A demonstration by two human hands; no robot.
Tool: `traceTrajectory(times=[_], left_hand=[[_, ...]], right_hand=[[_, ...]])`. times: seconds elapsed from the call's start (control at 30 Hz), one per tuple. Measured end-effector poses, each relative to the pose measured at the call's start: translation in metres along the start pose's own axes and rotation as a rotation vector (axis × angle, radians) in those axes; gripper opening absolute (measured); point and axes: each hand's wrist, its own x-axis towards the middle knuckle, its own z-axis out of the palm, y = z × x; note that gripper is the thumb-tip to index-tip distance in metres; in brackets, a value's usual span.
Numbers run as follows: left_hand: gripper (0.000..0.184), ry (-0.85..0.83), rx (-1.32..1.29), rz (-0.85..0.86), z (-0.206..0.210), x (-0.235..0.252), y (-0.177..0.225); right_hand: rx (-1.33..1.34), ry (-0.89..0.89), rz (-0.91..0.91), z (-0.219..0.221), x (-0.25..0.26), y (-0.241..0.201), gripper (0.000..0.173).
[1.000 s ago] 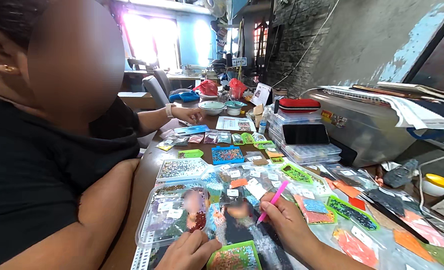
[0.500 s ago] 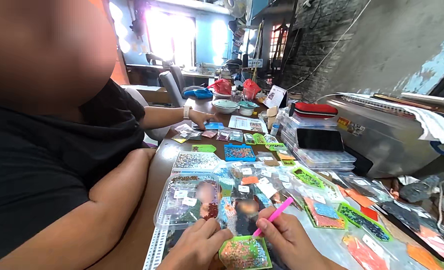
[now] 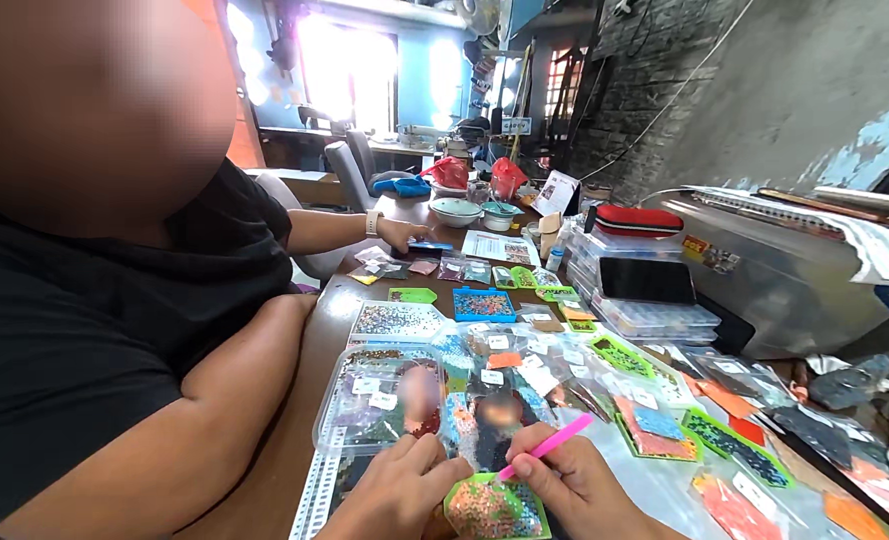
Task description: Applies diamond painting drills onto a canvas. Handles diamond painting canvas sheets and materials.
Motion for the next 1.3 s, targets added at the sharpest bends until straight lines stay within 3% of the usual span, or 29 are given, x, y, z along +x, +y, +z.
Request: traceTrajectory(times=[1.3], left_hand=[[0.045,-0.001,0.007,0.008,0.0009,0.0002,-0.0013]], right_hand=[[0.009,-0.006,0.045,0.0008,-0.0005,-0.0008,0.035]])
